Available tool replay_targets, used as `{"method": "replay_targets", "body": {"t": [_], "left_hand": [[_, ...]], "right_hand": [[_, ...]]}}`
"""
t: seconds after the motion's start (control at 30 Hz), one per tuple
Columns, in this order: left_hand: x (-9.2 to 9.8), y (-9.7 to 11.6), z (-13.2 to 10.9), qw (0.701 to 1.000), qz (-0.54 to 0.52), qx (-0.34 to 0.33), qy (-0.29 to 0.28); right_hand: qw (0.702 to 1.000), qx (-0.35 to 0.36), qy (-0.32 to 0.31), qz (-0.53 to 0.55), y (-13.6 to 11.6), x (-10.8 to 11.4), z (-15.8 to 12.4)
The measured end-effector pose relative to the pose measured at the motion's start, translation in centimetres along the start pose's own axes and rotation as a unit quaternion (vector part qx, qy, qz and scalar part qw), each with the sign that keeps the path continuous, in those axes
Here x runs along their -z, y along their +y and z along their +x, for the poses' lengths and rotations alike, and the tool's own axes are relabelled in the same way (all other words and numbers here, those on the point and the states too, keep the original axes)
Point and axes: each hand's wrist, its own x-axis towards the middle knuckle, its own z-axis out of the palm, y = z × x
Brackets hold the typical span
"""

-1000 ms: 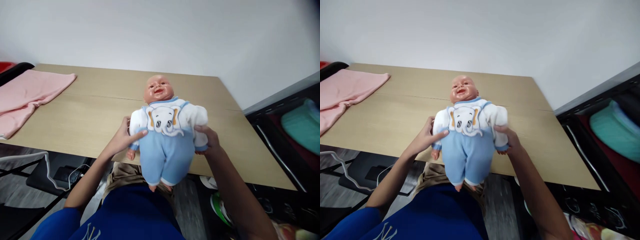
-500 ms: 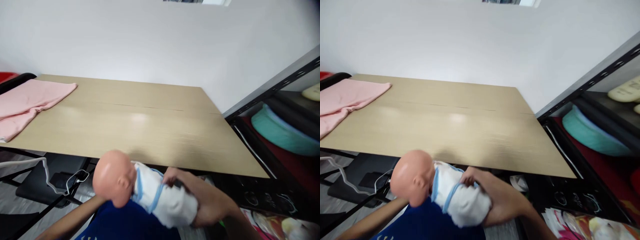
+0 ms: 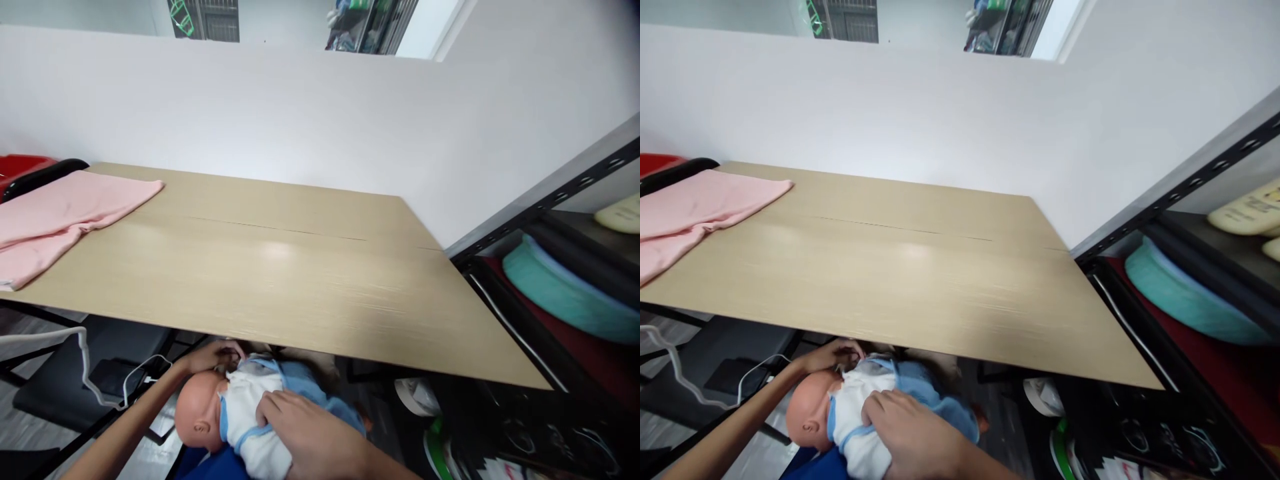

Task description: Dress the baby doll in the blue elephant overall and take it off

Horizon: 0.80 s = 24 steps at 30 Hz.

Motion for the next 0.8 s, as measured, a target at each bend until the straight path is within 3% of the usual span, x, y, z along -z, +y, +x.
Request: {"method": "replay_targets", "body": {"t": [0.1, 0.27, 0.37, 0.47, 0.57, 0.7, 0.8], "left_hand": [[0.2, -1.1, -0.9, 0.999, 0.034, 0.013, -0.038], [-3.6, 2.0, -2.5, 0.973, 0.083, -0.174, -0.128], [-5.6, 2.4, -2.4, 0.958, 0.083, -0.23, -0.149], [-5.8, 1.5, -2.1, 0.962, 0.095, -0.217, -0.137], [-4.8, 0.7, -2.3, 0.975, 0.073, -0.166, -0.13], [-3.5, 0.0, -2.8, 0.99, -0.015, -0.107, -0.093], [-3.2, -0.3, -2.9, 0.985, -0.086, -0.122, -0.091]], "right_hand": [[0.998, 0.001, 0.03, -0.05, -0.7, -0.4, -0.3], [0.957, 0.17, 0.039, -0.233, -1.6, -0.6, -0.4], [0.924, 0.219, 0.096, -0.298, -1.1, -1.2, -0.5], [0.903, 0.23, 0.155, -0.329, -0.1, -2.3, -1.3], [0.888, 0.24, 0.216, -0.328, 1.2, -3.3, -2.9], [0.877, 0.219, 0.304, -0.301, 3.5, -5.0, -5.2], [0.876, 0.198, 0.356, -0.26, 5.4, -6.7, -6.5]]}}
